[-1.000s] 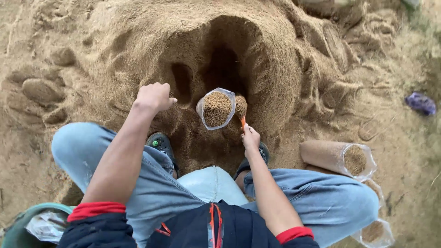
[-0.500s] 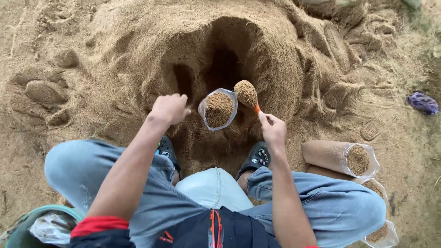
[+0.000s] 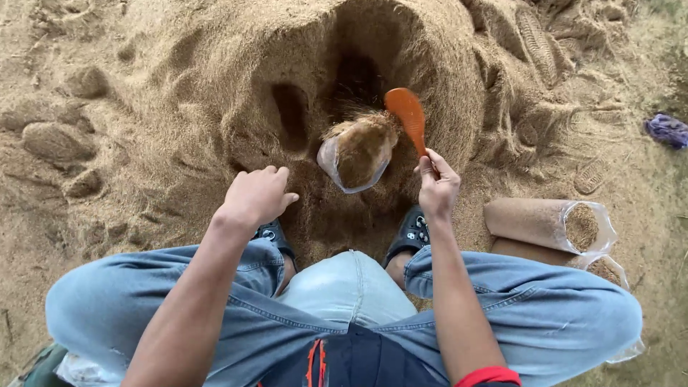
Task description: Scooping grain from a large pile into small plastic bags using a hand scoop at a steady pace.
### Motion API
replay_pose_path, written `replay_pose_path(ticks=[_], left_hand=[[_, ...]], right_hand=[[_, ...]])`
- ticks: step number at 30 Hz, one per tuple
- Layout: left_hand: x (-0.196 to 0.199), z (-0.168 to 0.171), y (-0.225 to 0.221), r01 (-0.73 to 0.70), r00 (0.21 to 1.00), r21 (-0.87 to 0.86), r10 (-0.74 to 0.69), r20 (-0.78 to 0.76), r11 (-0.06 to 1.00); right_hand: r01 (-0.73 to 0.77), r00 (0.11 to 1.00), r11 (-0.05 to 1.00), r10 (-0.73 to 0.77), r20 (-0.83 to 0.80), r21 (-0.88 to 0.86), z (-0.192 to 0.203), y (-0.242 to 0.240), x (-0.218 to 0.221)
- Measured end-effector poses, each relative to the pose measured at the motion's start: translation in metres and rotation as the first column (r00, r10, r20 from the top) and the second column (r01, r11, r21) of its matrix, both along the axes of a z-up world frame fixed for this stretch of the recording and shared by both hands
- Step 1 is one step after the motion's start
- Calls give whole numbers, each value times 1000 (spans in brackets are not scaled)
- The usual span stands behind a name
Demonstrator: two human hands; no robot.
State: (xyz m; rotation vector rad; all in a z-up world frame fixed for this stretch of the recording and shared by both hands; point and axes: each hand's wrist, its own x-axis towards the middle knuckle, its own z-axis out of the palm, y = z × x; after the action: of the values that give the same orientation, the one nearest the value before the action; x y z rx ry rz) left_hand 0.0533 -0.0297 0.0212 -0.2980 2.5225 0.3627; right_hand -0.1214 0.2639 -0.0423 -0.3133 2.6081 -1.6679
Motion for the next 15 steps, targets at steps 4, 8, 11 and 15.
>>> replay_pose_path(ticks=[4, 8, 11, 15], left_hand=[[4, -8, -1, 23, 999, -8, -23, 29, 1000], [6, -2, 1, 29, 999, 43, -31, 42, 999], [8, -6, 2, 38, 998, 58, -40, 41, 998], [7, -12, -1, 38, 998, 26, -40, 54, 999]], right_hand=[[85, 993, 983, -97, 65, 165, -66, 29, -2], [132, 926, 921, -247, 286, 367, -136, 69, 15], [152, 895, 864, -327, 305, 481, -154, 81, 34], [-21, 874, 815, -267, 407, 579, -141, 51, 58]])
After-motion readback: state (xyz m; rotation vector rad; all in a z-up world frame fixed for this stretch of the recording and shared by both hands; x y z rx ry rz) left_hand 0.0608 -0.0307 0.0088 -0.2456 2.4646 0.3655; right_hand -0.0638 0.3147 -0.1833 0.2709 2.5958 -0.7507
